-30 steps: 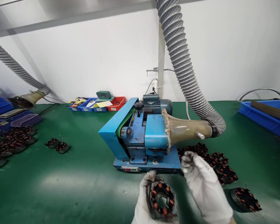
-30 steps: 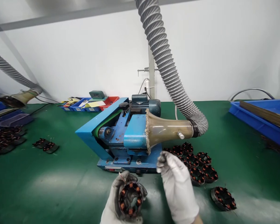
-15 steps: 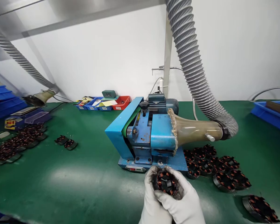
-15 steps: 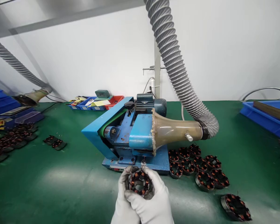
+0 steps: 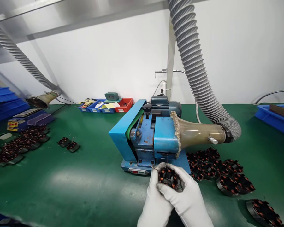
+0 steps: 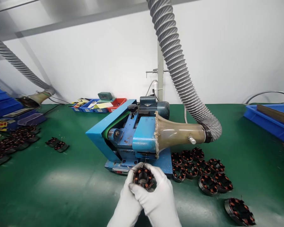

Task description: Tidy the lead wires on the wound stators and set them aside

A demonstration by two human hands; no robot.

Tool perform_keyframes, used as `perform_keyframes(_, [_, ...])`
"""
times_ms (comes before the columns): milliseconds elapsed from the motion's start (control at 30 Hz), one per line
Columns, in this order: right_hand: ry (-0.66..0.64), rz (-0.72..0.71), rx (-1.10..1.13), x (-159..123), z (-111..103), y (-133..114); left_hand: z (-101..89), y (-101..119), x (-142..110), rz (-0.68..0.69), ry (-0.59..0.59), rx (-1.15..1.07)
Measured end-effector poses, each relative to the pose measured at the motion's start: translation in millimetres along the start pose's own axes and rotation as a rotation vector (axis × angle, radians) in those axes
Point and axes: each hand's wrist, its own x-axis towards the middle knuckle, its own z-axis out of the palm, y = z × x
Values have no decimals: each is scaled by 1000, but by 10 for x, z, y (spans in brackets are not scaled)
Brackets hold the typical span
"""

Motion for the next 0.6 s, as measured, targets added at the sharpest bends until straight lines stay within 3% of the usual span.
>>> perform_keyframes(200, [-15,-23,49,201,11,-48,68,-28,222,107,-40,36])
perform_keyframes(600, [-37,29,72,207,3,-64,109,61,198,15,-32,85])
